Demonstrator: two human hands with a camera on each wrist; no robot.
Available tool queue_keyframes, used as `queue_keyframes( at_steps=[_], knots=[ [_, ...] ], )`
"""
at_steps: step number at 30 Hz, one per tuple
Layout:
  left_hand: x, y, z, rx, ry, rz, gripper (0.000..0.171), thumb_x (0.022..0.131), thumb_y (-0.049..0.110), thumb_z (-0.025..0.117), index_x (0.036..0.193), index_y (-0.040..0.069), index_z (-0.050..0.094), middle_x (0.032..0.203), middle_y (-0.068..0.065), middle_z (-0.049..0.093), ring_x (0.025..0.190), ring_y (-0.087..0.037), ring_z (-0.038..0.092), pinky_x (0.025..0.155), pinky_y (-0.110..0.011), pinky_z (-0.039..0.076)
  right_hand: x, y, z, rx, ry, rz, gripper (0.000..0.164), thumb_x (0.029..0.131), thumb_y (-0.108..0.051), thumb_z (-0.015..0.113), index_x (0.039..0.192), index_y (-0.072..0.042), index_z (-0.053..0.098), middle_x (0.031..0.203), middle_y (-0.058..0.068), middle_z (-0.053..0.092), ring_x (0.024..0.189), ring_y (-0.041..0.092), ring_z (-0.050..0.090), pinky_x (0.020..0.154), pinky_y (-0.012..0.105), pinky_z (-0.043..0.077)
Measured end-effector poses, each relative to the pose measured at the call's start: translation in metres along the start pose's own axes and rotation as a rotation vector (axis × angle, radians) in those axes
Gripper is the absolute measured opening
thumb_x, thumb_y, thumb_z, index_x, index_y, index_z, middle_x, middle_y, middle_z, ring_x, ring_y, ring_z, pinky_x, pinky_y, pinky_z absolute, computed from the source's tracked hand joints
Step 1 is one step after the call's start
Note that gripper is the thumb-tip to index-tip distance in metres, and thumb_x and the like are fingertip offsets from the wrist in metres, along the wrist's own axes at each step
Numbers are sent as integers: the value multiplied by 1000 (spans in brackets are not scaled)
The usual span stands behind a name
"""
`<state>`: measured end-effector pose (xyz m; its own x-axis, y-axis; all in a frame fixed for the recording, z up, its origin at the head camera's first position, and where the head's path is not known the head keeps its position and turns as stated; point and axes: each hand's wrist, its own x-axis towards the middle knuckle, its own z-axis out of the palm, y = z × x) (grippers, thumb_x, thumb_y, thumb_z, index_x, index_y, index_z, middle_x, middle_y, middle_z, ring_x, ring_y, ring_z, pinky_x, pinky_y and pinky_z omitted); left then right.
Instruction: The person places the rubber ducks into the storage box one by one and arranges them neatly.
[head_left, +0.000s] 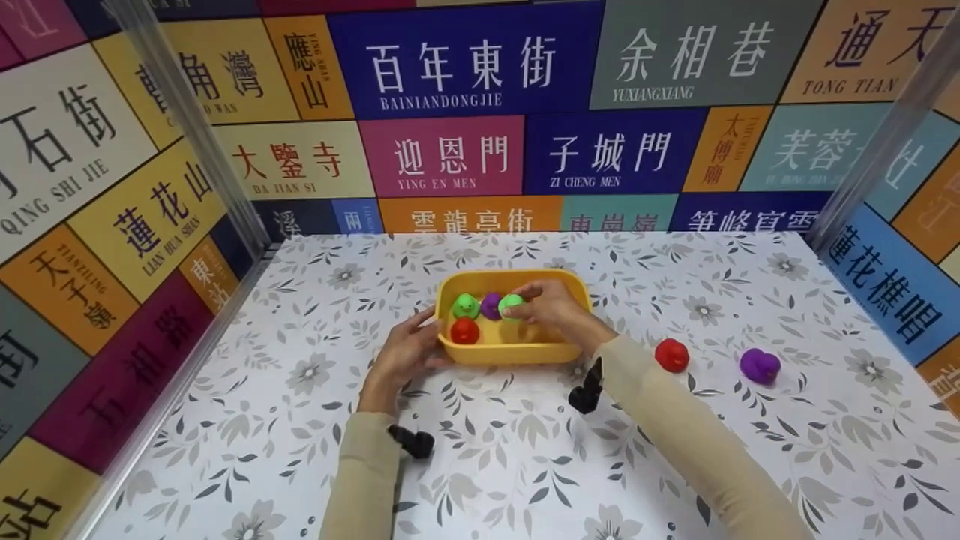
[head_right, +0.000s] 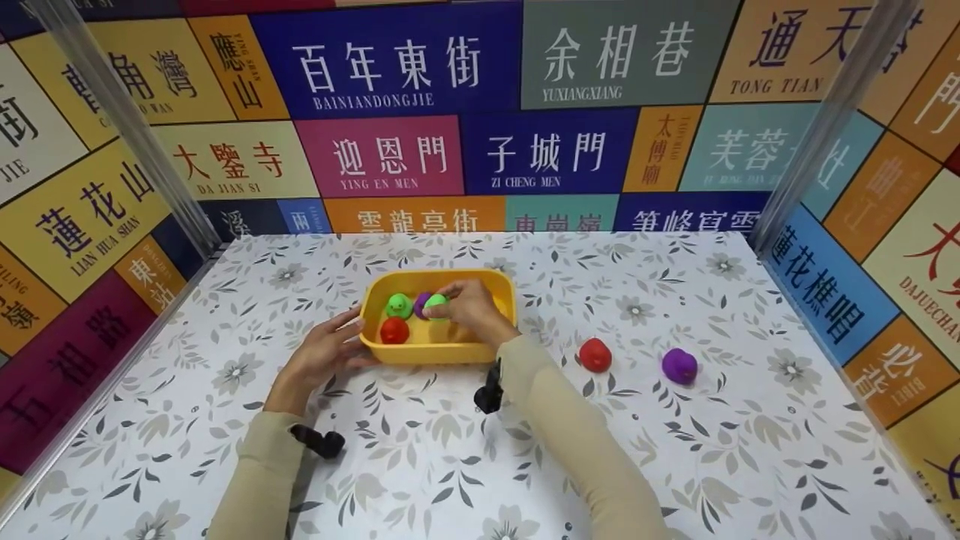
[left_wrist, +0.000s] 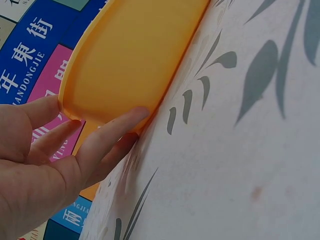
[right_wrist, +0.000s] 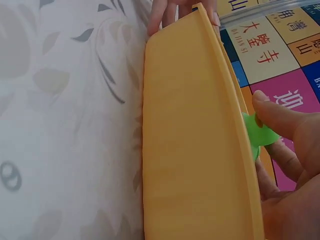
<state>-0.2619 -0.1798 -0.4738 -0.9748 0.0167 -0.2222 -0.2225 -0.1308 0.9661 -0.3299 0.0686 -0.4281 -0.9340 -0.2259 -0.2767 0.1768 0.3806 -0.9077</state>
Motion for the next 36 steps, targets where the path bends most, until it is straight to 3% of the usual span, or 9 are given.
queue_keyframes(
  at_steps=[7,14,18,27,36],
  knots=[
    [1,-1,1,18,21,-26,53,102,18,57,153,17,42,131,-25,64,108,-32,70,78,-45,65,5,1,11,19,4,41,46,79,-14,86,120,-4,68,123,15,66,90,20,68,98,42,59],
    [1,-1,1,23,20,-37,52,102,20,57,153,18,43,130,-22,65,104,-28,71,76,-42,66,5,-2,21,31,6,100,47,77,-12,87,120,-6,67,124,14,63,96,27,70,96,42,60],
    [1,0,1,13,17,-40,53,102,21,58,152,19,44,131,-22,65,105,-29,71,75,-42,66,3,-4,25,12,16,98,42,76,-11,87,114,-6,69,117,12,64,85,23,69,95,43,60],
    [2,-1,0,1,7,-35,52,102,21,57,153,17,43,133,-25,63,108,-32,71,81,-46,64,-2,-4,29,-133,45,36,34,74,-14,89,103,-7,73,103,8,68,72,13,58,81,36,62],
    [1,1,-1,8,8,-55,53,103,22,56,154,19,41,135,-23,61,112,-31,68,85,-46,64,2,-3,33,-228,32,41,31,73,-13,90,100,-6,75,107,9,69,81,16,57,67,23,56]
  ],
)
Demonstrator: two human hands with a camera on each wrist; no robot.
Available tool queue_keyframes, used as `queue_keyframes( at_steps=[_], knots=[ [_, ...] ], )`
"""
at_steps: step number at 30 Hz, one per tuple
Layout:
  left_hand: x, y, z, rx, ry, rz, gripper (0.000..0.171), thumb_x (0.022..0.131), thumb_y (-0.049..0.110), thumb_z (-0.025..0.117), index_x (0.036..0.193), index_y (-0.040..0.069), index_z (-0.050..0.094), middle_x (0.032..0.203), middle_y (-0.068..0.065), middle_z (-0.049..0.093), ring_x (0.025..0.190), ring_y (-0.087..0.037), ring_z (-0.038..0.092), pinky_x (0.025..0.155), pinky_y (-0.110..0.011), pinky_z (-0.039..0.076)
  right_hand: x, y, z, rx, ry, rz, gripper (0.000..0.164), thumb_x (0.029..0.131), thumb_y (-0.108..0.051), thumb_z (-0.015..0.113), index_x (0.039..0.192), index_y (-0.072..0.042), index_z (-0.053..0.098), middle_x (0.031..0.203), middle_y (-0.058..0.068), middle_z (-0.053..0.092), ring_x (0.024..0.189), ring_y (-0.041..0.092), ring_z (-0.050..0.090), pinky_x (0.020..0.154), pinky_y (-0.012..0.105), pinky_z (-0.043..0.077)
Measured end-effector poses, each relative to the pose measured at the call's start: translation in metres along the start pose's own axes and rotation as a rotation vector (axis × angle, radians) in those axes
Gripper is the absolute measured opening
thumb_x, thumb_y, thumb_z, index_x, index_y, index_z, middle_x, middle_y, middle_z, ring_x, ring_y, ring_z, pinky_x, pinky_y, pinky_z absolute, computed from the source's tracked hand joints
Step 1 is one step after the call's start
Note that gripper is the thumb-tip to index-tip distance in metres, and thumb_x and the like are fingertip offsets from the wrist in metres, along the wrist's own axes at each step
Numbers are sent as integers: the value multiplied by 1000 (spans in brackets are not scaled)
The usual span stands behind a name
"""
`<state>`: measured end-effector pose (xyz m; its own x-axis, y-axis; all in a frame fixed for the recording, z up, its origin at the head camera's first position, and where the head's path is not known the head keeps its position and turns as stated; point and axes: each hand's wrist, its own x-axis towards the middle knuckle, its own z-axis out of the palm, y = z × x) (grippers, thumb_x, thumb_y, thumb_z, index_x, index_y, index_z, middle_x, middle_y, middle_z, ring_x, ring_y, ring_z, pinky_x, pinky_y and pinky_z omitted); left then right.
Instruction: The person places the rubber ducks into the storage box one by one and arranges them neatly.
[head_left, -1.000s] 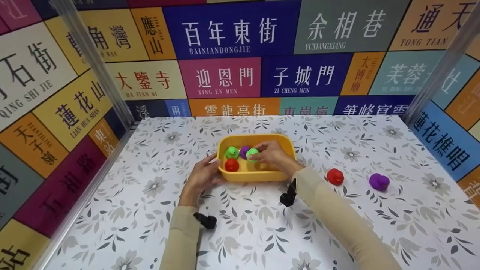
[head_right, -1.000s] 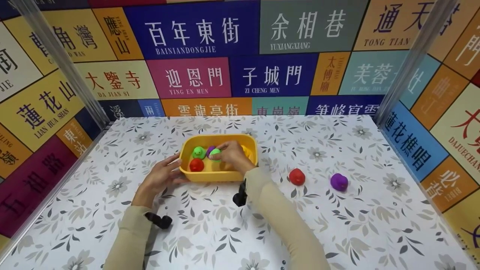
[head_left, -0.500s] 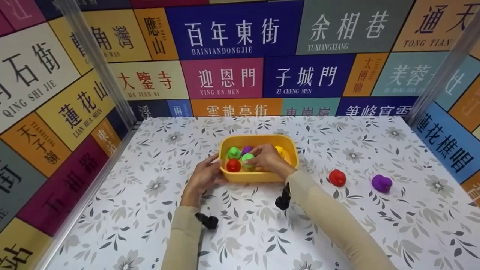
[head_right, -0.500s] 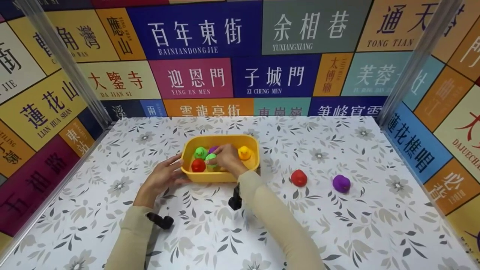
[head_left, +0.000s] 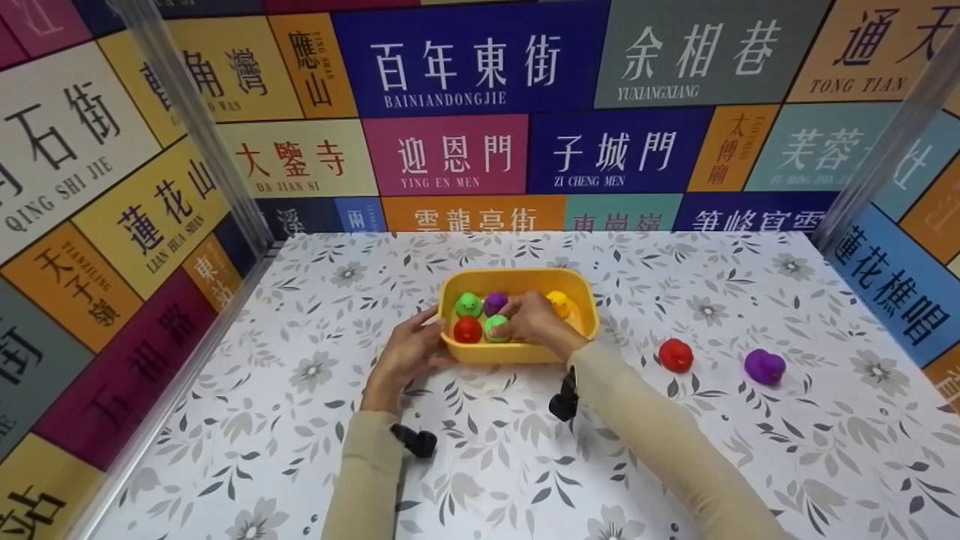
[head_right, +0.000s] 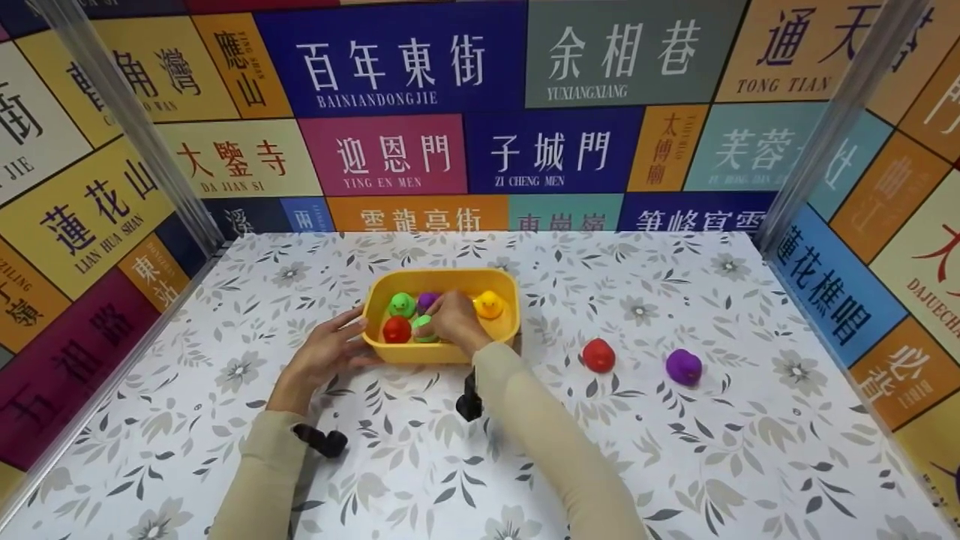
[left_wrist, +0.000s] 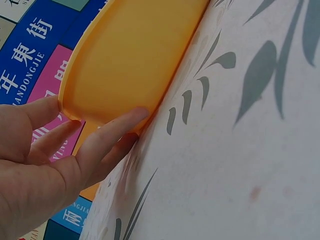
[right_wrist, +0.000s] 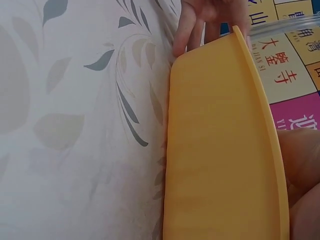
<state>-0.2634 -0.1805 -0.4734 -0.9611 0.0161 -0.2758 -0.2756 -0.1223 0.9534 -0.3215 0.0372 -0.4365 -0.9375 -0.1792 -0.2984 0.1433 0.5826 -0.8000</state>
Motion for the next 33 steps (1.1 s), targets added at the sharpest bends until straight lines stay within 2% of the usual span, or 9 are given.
queue_keyframes(
  at_steps=[5,11,15,18,21,24,28,33],
  knots=[
    [-1,0,1,-12,-2,10,53,102,21,58,153,18,43,136,-23,61,114,-33,68,85,-47,64,2,-2,3,-26,3,10,31,74,-14,89,100,-5,76,106,10,70,73,16,56,66,25,57],
    [-1,0,2,-25,-14,4,54,102,21,58,153,18,42,138,-24,59,120,-36,65,87,-48,63,3,-2,5,-45,26,7,34,74,-15,89,102,-5,75,108,10,69,70,15,53,55,21,49],
    [0,0,2,-17,-14,2,54,102,22,58,154,19,41,140,-24,58,121,-36,65,87,-47,63,0,-3,1,-39,22,2,37,74,-15,89,106,-5,74,113,10,69,70,15,53,60,23,53],
    [0,0,2,-7,-12,10,54,103,23,57,154,18,41,140,-24,58,120,-36,65,86,-47,63,-2,-4,-8,-11,26,11,36,76,-17,88,108,-7,74,115,8,69,76,18,57,70,29,59],
    [0,-1,2,-7,-11,27,53,103,21,57,153,16,41,138,-25,59,118,-37,66,84,-47,64,-6,-4,-20,16,29,-20,37,80,-18,86,112,-6,73,116,11,70,91,27,67,82,35,63],
    [0,-1,1,-9,-13,35,52,103,19,56,153,15,42,137,-27,59,117,-39,66,83,-47,64,-13,-4,-33,50,24,-57,35,83,-19,83,114,-6,73,114,12,73,105,32,70,87,38,63],
    [1,-2,0,-5,-4,31,53,103,19,56,154,15,41,136,-26,60,114,-37,68,82,-47,64,-28,-2,-49,67,23,-114,31,85,-20,81,113,-7,73,113,11,73,105,30,72,86,39,64],
    [0,0,0,-10,7,22,53,103,19,57,153,16,42,136,-25,61,115,-36,68,82,-47,64,-47,8,-70,44,15,-176,40,87,-21,80,122,-6,68,127,15,68,106,26,71,87,34,64]
  ],
)
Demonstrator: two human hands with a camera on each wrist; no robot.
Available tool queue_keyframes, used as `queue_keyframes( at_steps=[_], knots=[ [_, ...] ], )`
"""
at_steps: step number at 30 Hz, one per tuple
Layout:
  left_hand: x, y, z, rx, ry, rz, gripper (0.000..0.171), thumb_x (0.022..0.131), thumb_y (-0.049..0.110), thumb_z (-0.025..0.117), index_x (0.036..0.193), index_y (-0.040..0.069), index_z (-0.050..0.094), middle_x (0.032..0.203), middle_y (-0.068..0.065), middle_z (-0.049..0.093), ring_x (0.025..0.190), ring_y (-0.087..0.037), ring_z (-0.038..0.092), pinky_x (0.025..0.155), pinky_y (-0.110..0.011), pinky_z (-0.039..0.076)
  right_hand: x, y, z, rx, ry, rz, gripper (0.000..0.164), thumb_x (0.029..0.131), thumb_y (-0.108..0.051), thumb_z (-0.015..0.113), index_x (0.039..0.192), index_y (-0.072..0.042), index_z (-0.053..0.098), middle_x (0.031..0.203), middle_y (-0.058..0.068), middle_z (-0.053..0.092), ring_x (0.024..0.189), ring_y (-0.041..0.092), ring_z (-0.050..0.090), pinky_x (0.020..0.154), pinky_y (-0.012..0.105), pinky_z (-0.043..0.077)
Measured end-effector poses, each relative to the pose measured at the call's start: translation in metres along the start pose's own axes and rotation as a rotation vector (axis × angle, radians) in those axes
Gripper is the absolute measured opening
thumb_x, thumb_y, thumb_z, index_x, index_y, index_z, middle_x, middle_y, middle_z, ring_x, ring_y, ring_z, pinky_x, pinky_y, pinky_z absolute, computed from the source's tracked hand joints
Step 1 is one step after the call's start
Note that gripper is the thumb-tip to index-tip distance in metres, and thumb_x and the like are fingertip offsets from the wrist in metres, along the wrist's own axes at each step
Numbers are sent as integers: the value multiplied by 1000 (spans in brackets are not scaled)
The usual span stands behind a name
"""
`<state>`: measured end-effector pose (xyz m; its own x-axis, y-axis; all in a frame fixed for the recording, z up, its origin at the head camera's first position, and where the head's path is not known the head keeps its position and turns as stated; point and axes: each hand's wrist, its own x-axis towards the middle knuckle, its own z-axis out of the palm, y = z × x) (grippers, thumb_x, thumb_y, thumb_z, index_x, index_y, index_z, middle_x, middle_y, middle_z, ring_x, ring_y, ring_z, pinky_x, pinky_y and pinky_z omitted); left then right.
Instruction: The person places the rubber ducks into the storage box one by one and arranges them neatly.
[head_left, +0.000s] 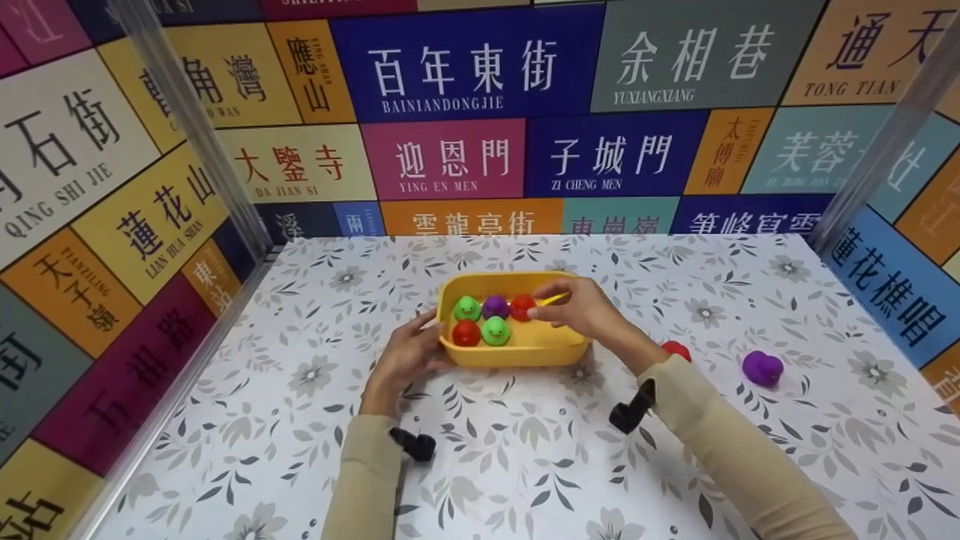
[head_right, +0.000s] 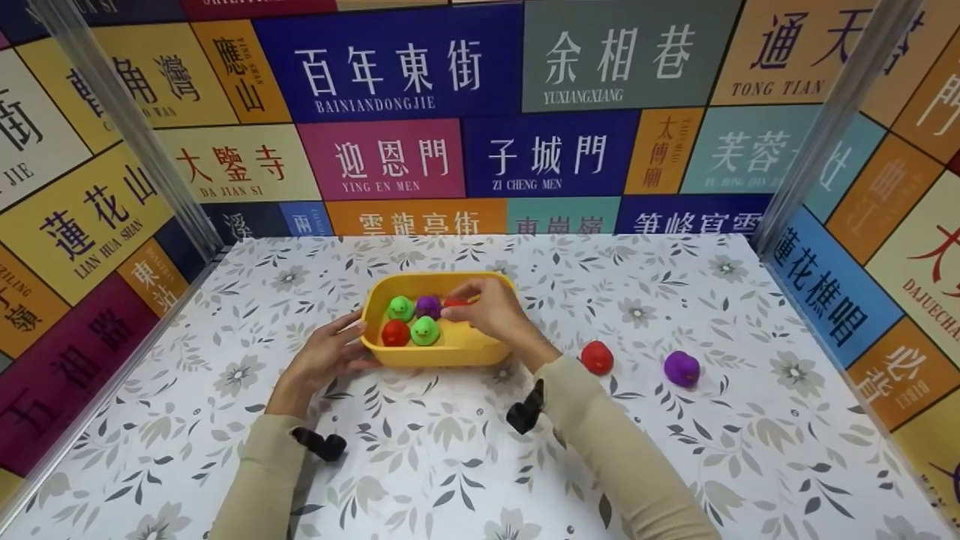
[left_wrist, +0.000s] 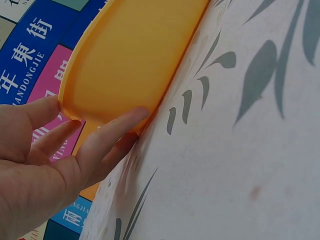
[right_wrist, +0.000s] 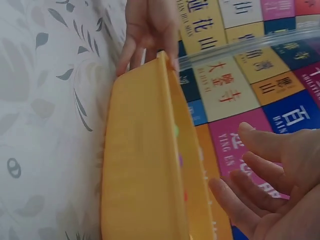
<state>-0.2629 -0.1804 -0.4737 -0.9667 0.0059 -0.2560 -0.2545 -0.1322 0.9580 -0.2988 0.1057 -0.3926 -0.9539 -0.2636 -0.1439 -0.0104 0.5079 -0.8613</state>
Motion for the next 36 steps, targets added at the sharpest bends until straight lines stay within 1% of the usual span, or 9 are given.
queue_keyframes(
  at_steps=[7,10,14,18,22,26,29,33,36],
  knots=[
    [-1,1,0,-5,-4,-16,55,102,21,58,154,17,41,137,-24,60,114,-36,68,83,-47,64,-29,24,-42,5,86,-38,50,86,-34,80,129,-13,65,135,13,64,126,29,60,103,43,57],
    [-1,0,-1,-3,-6,-16,55,102,20,57,154,17,40,138,-24,60,111,-35,69,83,-47,64,-40,34,-61,2,140,-74,54,86,-40,78,131,-14,64,135,11,64,121,27,63,105,44,55],
    [-1,1,-1,-4,6,-14,54,102,19,57,154,17,41,136,-25,60,107,-33,70,81,-46,65,-54,44,-86,-24,230,-134,53,88,-44,75,131,-14,64,130,8,67,103,13,69,94,26,59],
    [0,0,0,-1,0,-8,54,103,18,57,154,16,41,133,-25,61,106,-31,70,81,-46,65,-67,54,-109,-5,303,-174,52,90,-43,74,131,-13,64,119,-7,69,94,0,68,83,10,55],
    [1,0,0,6,-2,-6,53,103,18,56,154,15,41,130,-25,62,107,-31,70,81,-48,65,-78,68,-128,-5,310,-180,53,90,-42,73,133,-14,63,116,-20,66,106,-6,60,85,7,51],
    [0,0,0,14,5,-15,53,102,19,57,153,17,42,131,-23,64,106,-31,70,82,-47,64,-84,87,-144,-44,290,-170,53,91,-42,73,134,-14,62,124,-14,65,118,-4,52,86,6,49],
    [0,0,1,20,1,-15,53,103,19,57,153,18,42,131,-23,64,106,-31,71,82,-47,64,-88,104,-156,-67,280,-161,53,92,-40,72,135,-12,61,128,-12,64,117,-4,52,86,5,49],
    [-1,1,0,28,-4,-15,53,103,20,56,153,18,42,131,-24,63,106,-31,70,82,-46,64,-94,127,-174,-68,271,-139,51,92,-38,72,136,-13,61,126,-21,62,112,-13,53,85,1,45],
    [-1,1,-1,34,-3,-12,52,103,20,56,154,17,41,132,-24,63,107,-31,70,81,-45,65,-97,145,-186,-39,275,-174,47,94,-30,71,136,-11,60,122,-24,63,109,-14,56,86,1,47]
  ],
)
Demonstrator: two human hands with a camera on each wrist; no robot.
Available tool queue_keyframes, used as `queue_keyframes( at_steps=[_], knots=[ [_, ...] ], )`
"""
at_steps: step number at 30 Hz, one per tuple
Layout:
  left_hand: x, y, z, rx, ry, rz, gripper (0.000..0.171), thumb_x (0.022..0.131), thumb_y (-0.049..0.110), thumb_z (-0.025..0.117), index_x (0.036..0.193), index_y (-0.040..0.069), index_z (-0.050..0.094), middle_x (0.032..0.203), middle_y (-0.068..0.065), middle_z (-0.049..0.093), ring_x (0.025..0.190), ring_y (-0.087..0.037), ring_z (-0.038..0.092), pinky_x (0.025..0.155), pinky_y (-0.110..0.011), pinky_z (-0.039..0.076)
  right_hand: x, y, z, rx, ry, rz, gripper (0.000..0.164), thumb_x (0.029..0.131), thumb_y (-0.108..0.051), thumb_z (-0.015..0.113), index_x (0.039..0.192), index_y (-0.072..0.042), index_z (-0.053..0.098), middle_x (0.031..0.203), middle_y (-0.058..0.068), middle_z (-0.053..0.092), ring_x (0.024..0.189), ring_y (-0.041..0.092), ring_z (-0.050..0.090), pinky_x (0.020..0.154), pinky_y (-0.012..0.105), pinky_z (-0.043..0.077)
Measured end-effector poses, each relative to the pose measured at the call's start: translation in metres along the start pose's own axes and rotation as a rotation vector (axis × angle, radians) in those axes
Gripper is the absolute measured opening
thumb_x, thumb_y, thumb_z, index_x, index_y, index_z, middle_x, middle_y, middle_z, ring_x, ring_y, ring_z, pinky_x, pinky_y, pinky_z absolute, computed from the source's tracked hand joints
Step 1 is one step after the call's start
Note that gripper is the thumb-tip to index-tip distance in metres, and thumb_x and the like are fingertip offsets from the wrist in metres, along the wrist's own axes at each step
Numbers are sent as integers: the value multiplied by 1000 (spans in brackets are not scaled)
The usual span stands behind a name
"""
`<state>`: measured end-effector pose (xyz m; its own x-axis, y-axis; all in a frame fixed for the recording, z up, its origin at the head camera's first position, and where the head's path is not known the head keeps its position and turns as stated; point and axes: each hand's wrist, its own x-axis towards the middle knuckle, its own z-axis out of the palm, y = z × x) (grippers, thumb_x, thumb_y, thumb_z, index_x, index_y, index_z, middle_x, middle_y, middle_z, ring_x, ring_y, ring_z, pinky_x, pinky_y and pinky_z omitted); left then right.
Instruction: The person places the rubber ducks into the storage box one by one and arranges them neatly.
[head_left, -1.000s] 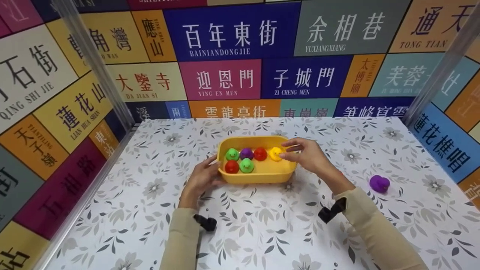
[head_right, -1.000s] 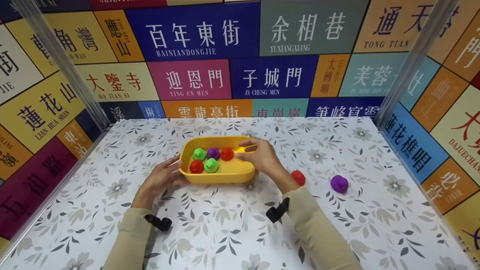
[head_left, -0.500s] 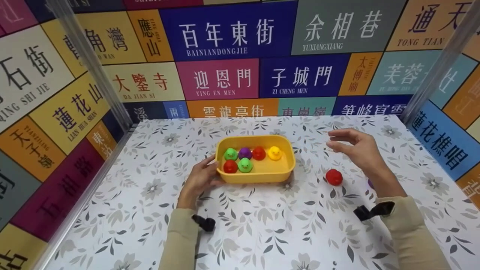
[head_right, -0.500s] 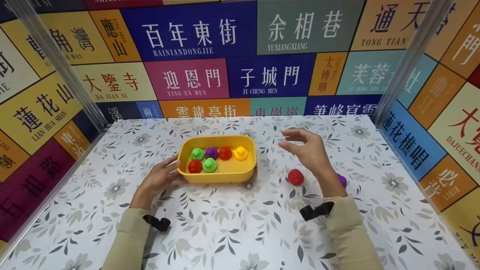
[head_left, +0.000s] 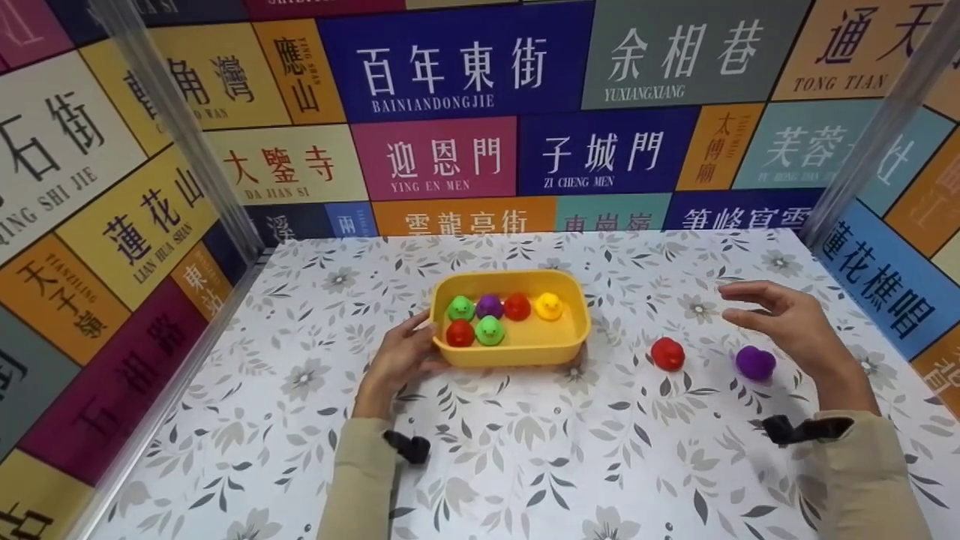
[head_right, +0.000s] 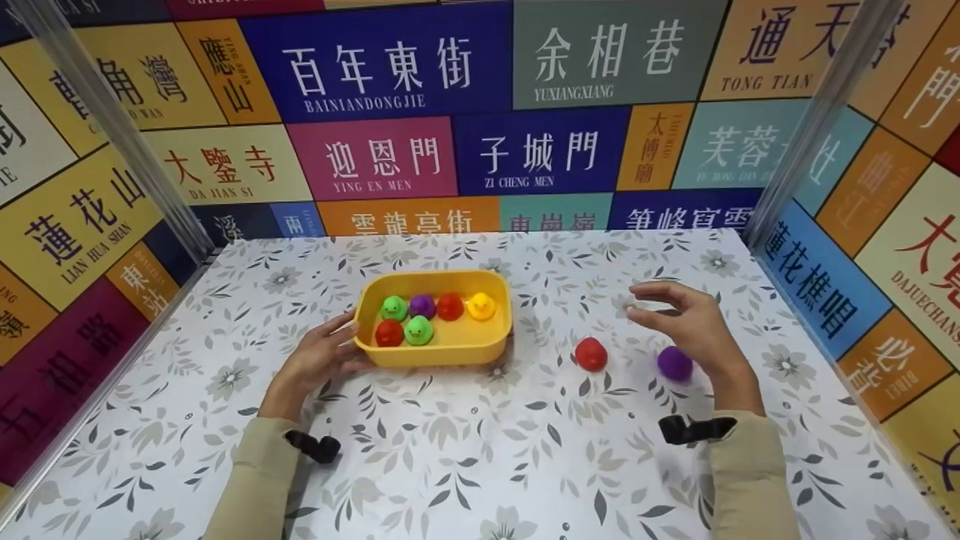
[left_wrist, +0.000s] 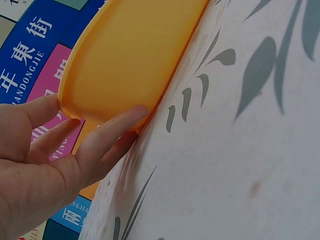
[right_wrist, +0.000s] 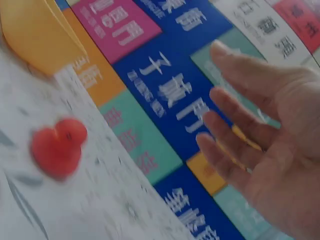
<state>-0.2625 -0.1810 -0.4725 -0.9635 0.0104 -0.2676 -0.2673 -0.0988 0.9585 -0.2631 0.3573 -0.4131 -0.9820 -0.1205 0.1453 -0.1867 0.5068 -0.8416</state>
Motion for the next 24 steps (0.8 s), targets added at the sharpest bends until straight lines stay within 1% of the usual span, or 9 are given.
queue_keyframes(
  at_steps=[4,10,15,18,20,21,22,23,24],
  knots=[
    [0,-1,0,-6,2,0,52,104,20,54,154,17,41,133,-25,62,109,-32,70,81,-46,65,-6,24,-14,35,19,-51,45,96,-18,68,137,-3,58,120,-23,65,111,-12,58,87,3,50],
    [0,-1,1,1,6,-3,52,104,21,54,154,19,41,136,-24,61,110,-32,70,83,-46,64,-17,54,-33,6,30,-27,46,98,-18,66,140,-5,55,124,-26,63,117,-17,50,88,-1,43],
    [1,-3,1,8,4,8,52,104,21,55,154,18,41,135,-24,61,110,-33,69,84,-46,64,-26,76,-47,-29,-43,-30,50,99,-16,63,146,-8,50,128,-26,60,118,-21,47,85,-2,40],
    [0,-3,2,8,7,-4,52,104,22,55,154,19,42,136,-23,61,109,-32,69,84,-46,64,-30,86,-51,-65,-100,22,53,100,-22,62,150,-14,46,131,-28,55,116,-25,42,81,-2,38],
    [0,-3,2,2,6,-12,51,104,22,55,153,19,42,136,-23,61,110,-32,69,85,-46,64,-32,89,-51,-91,-140,63,56,101,-26,62,152,-17,43,136,-24,53,118,-22,40,82,1,38],
    [0,-3,2,2,6,-14,52,104,22,55,153,20,42,137,-23,61,111,-33,69,85,-46,64,-33,91,-51,-87,-158,90,57,101,-29,61,153,-19,41,139,-22,52,121,-20,38,93,6,42],
    [0,-3,2,1,6,-15,52,104,22,55,153,20,42,137,-23,61,111,-33,69,85,-46,64,-34,92,-50,-59,-183,123,58,101,-30,61,154,-21,39,143,-18,51,129,-13,37,106,16,42],
    [0,-3,2,-2,5,-18,51,104,22,55,153,20,42,137,-23,61,112,-33,69,85,-47,64,-34,94,-48,-7,-209,159,60,101,-30,61,155,-22,37,147,-14,49,130,-9,37,118,29,37],
    [0,-3,2,-3,3,-18,52,103,22,55,153,20,42,137,-23,60,113,-34,68,86,-47,64,-35,95,-47,45,-233,201,62,100,-30,62,156,-24,35,151,-10,46,131,-5,37,125,44,28]
  ],
)
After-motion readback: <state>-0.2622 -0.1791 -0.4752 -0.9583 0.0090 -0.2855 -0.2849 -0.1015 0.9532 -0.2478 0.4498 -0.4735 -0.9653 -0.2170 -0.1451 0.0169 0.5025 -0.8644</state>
